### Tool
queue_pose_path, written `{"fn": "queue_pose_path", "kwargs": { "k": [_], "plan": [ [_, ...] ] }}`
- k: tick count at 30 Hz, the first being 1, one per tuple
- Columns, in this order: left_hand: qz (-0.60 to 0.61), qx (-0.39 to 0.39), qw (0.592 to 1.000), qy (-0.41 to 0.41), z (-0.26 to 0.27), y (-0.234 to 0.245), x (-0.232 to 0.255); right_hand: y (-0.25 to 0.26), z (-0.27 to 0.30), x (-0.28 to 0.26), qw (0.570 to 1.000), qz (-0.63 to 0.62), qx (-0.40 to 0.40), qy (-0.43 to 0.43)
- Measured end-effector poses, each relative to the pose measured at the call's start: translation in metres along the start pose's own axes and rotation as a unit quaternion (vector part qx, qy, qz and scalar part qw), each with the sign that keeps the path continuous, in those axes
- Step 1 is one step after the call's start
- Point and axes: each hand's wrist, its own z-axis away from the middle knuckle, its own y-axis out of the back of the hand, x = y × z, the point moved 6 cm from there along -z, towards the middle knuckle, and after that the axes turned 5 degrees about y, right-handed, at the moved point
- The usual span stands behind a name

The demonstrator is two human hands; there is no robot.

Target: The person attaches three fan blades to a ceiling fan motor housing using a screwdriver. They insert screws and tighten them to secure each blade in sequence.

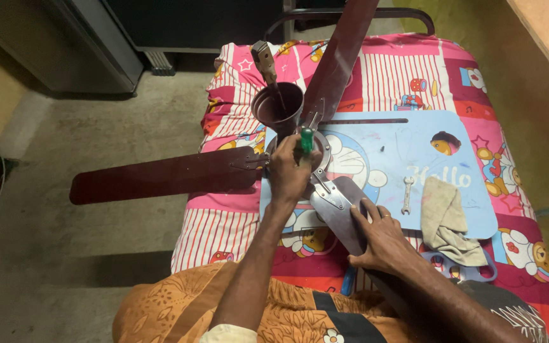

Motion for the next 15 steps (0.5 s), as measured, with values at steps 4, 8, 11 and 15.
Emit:
{"fn": "queue_pose_path", "kwargs": {
  "k": [4,8,11,15],
  "plan": [
    [0.074,-0.076,0.994,-0.027,-0.002,-0.005,-0.002,0.001,0.001,-0.001,1.0,0.01,-0.007,0.0],
    [0.144,-0.12,0.982,-0.034,-0.004,-0.014,-0.011,0.002,0.003,-0.005,1.0,0.014,-0.008,0.0],
    [0.18,-0.082,0.98,-0.021,-0.007,-0.022,-0.015,0.004,0.004,-0.006,1.0,0.016,-0.005,0.003],
    [0.128,0.014,0.991,-0.026,-0.011,-0.026,-0.01,0.004,0.005,-0.006,1.0,0.013,-0.001,0.006]
  ]
}}
